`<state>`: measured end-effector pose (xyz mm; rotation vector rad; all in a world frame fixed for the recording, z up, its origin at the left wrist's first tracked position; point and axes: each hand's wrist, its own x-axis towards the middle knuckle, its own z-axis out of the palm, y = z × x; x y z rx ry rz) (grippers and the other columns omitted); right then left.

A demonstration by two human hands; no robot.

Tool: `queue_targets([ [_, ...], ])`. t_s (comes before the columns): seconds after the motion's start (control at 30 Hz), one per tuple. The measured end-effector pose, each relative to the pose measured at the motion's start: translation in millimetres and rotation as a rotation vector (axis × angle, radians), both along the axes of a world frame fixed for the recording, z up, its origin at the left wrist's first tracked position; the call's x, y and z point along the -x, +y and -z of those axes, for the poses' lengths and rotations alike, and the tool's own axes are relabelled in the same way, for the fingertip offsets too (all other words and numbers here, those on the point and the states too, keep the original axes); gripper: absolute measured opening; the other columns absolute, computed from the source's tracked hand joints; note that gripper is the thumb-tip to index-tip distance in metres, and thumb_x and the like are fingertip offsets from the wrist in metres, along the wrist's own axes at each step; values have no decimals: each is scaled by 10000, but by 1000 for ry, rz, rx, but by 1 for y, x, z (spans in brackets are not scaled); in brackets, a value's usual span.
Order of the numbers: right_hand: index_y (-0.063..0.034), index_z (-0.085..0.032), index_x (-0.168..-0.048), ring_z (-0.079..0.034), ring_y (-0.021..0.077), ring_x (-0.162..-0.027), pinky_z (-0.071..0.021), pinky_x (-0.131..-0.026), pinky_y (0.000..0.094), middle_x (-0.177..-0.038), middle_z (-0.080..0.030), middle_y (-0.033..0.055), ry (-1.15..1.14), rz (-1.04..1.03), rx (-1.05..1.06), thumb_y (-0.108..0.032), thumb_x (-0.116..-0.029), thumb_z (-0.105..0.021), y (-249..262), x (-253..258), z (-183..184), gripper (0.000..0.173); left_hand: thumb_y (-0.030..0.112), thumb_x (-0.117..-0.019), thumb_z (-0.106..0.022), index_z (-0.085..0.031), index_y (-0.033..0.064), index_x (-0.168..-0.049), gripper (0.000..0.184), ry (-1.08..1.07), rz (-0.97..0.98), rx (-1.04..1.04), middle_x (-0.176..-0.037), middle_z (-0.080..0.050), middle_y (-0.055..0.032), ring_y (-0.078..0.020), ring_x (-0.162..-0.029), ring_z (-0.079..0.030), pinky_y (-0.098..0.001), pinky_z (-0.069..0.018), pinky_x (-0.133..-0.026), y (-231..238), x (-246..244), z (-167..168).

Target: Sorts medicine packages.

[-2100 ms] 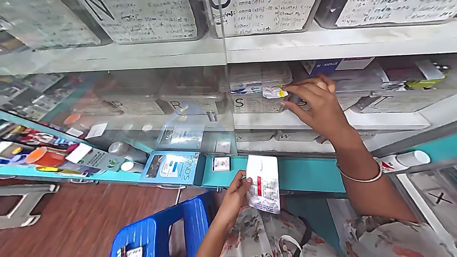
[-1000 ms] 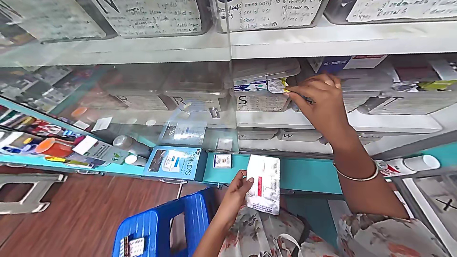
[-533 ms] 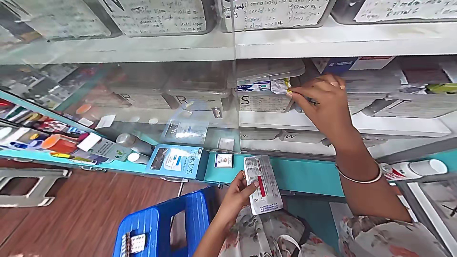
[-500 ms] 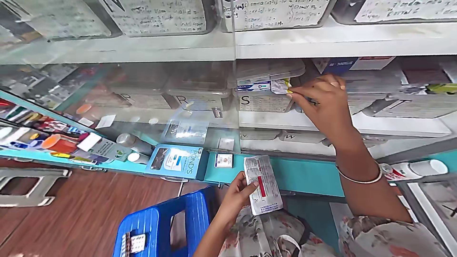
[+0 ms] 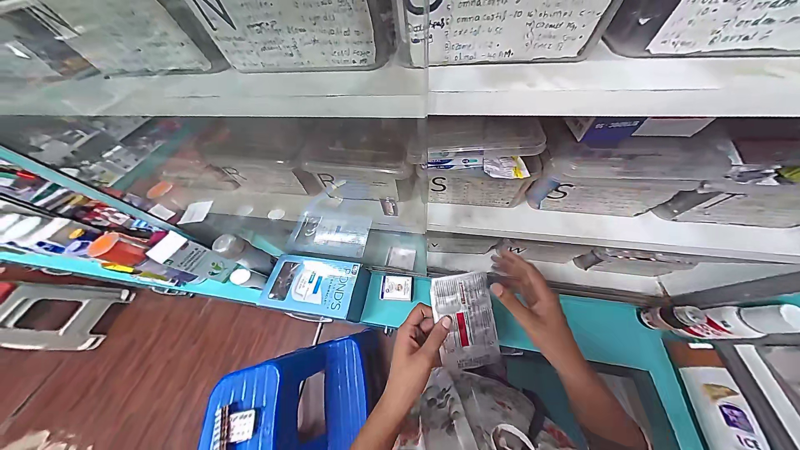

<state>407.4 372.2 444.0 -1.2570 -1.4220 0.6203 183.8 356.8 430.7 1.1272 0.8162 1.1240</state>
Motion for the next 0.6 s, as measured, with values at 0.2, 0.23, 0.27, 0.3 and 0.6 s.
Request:
queue_targets([
  [0.2, -120, -748, -1029, -706, 16, -862, -590, -804, 210, -924, -759, -71, 391, -317, 304, -222, -924, -728, -24, -3, 5, 148, 77, -990, -617, -596, 55, -1045, 62, 115, -72, -255, -839, -710, 62, 3, -782, -675, -198, -573, -742, -2, -11, -6],
  [0.23, -159, -763, -961, -686, -13, -817, -575, -770, 186, -874, -746, -100, 396, -343, 293, -232, -933, -717, -23, -8, 8, 91, 94, -987, -623, -602, 14, -1115, 152, 158, -97, -313, -929, -742, 18, -28, -864, -706, -231, -592, -806, -2, -12, -10],
  [0.27, -179, -763, -937, -677, -21, -798, -570, -756, 178, -854, -737, -110, 403, -346, 275, -236, -942, -704, -21, -14, 13, 82, 128, -993, -625, -580, -30, -1210, 272, 218, -119, -393, -1038, -745, -39, -71, -955, -716, -267, -596, -869, 0, -12, -15],
  [0.3, -184, -760, -938, -677, -18, -795, -569, -753, 179, -851, -735, -110, 411, -334, 261, -243, -950, -696, -19, -20, 20, 88, 173, -1010, -615, -525, -59, -1307, 388, 284, -135, -486, -1161, -724, -97, -115, -1053, -705, -300, -582, -934, 2, -11, -20],
  [0.6, 8, -649, -1041, -633, 1, -762, -550, -726, 201, -859, -662, -6, 76, -103, 363, -205, -1006, -547, -25, -29, 102, 239, 490, -1065, -450, -443, 221, -1487, 500, 213, -146, -1049, -1542, -486, 84, -101, -1432, -441, -331, -362, -1195, -15, 5, -113],
])
